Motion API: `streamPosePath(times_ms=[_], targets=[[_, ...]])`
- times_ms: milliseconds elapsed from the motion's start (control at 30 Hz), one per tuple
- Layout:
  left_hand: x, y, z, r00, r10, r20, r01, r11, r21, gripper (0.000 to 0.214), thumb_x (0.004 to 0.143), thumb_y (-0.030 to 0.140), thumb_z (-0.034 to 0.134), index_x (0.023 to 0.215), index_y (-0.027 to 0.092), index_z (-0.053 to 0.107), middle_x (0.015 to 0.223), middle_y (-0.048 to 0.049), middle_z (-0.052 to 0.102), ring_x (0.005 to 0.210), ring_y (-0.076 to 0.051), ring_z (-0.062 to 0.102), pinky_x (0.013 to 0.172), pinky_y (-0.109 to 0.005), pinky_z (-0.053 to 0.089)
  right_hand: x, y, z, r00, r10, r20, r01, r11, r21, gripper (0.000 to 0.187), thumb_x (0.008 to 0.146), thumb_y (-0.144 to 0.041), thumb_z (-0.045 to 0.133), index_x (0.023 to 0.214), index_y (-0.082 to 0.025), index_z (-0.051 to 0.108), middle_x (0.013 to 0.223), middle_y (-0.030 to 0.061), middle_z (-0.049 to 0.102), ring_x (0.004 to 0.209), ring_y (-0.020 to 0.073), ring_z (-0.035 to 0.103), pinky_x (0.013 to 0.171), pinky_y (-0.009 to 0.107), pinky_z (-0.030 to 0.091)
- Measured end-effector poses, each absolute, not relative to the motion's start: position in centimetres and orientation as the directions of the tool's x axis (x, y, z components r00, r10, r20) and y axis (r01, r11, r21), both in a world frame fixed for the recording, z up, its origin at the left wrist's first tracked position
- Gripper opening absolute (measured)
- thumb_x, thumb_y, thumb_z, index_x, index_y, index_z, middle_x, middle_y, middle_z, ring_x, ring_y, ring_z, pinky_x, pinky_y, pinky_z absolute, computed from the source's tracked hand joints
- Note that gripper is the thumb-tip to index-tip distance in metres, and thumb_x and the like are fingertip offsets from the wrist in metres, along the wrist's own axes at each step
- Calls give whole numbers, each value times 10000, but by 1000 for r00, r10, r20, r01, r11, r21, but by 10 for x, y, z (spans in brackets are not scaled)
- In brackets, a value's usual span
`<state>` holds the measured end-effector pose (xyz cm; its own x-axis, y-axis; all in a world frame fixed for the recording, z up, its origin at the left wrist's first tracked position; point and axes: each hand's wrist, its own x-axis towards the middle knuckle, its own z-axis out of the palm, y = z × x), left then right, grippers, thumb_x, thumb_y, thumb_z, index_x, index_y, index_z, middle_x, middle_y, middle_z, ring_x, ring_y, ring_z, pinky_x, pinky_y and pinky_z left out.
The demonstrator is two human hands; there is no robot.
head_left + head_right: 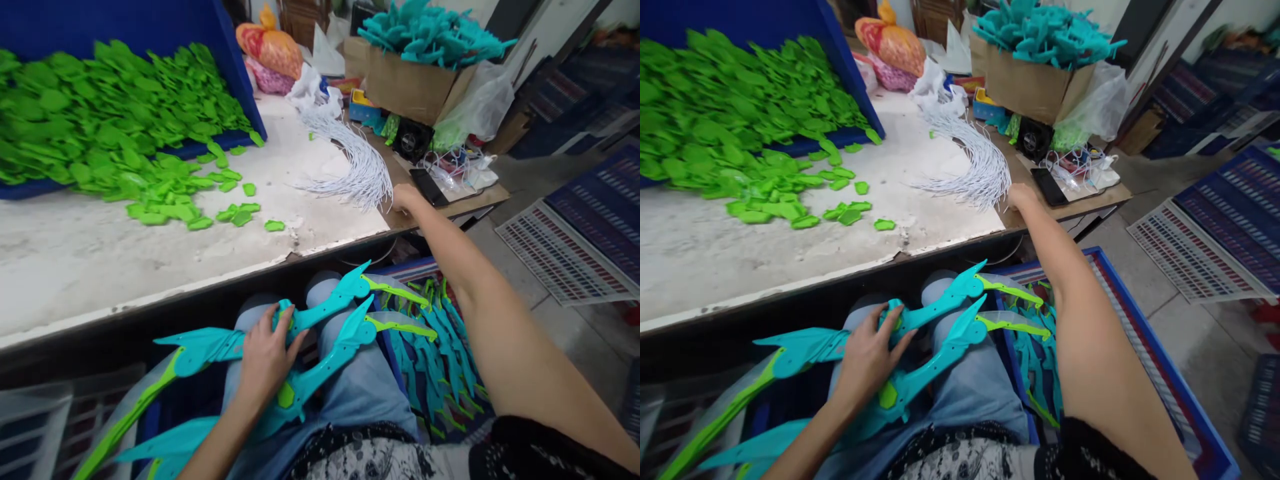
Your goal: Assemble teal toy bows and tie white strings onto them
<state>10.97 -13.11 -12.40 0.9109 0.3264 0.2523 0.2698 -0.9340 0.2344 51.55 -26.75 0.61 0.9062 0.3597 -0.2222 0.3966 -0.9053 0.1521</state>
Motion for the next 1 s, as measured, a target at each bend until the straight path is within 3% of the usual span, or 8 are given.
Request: streamPosePath(times_ms=[100, 200, 300, 367, 467, 600, 767, 1000], targets=[[105, -127, -124, 902, 338, 268, 273, -929, 250, 452, 899, 458, 479, 1235, 169, 563, 1225, -182, 550, 1005, -316, 582, 833, -442, 500, 510, -307, 9, 931, 312, -190, 326, -944, 49, 386, 599, -105, 751, 960, 25, 708, 920, 214, 702, 936, 295, 666, 795, 311, 517], [104, -122, -119, 901, 348, 261, 282, -924, 257, 460, 892, 474, 480, 1222, 169, 578, 1212, -183, 548, 1046, -340, 564, 865, -475, 491, 480, -375, 5, 945, 257, -201, 192, -936, -296, 186, 639, -177, 711, 780, -58, 728, 662, 93, 676, 689, 207, 647, 610, 268, 495], [105, -127, -106, 881, 359, 309, 269, -916, 299, 424, 893, 449, 486, 1169, 151, 607, 1219, -214, 536, 1132, -393, 513, 911, -543, 456, 417, -449, -10, 885, 304, -352, -25, -724, -689, 149, 593, -264, 730, 676, -142, 708, 555, 12, 629, 519, 124, 545, 494, 228, 427], [104, -143, -91, 846, 384, 369, 232, -890, 393, 349, 887, 403, 519, 1117, 164, 626, 1222, -202, 545, 1160, -381, 506, 958, -553, 428, 365, -488, -24, 833, 336, -440, -193, -569, -799, 202, 521, -303, 771, 648, -163, 699, 562, 0, 636, 490, 106, 515, 484, 228, 414], [106, -188, -71, 880, 360, 309, 79, -755, 651, 229, 878, 359, 543, 1011, 211, 655, 1089, -119, 637, 1044, -291, 590, 946, -466, 461, 293, -519, -49, 851, 259, -457, -335, -404, -851, 239, 507, -335, 792, 660, -176, 701, 590, -4, 648, 499, 102, 519, 497, 232, 414], [122, -270, -73, 968, -51, -247, 228, -241, 943, 253, 847, 408, 555, 908, 200, 684, 886, -65, 698, 837, -220, 640, 774, -349, 525, 235, -528, -74, 915, 142, -378, -325, -298, -898, 224, 547, -351, 794, 684, -193, 714, 639, 4, 678, 573, 133, 580, 567, 263, 463], [159, -342, -98, 748, -289, -598, 662, 264, 701, 411, 775, 469, 654, 1015, 136, 651, 910, -92, 686, 734, -165, 628, 627, -278, 514, 209, -520, -88, 918, 165, -360, -321, -223, -921, 201, 601, -371, 784, 722, -216, 741, 712, 14, 720, 661, 168, 646, 669, 309, 520], [168, -364, -112, 762, -191, -618, 647, 233, 726, 313, 721, 445, 664, 678, 143, 595, 574, 4, 584, 466, -91, 485, 474, -219, 401, 200, -513, -103, 920, 139, -366, -335, -206, -919, 194, 618, -392, 766, 719, -226, 757, 734, 17, 737, 674, 187, 664, 680, 327, 542]])
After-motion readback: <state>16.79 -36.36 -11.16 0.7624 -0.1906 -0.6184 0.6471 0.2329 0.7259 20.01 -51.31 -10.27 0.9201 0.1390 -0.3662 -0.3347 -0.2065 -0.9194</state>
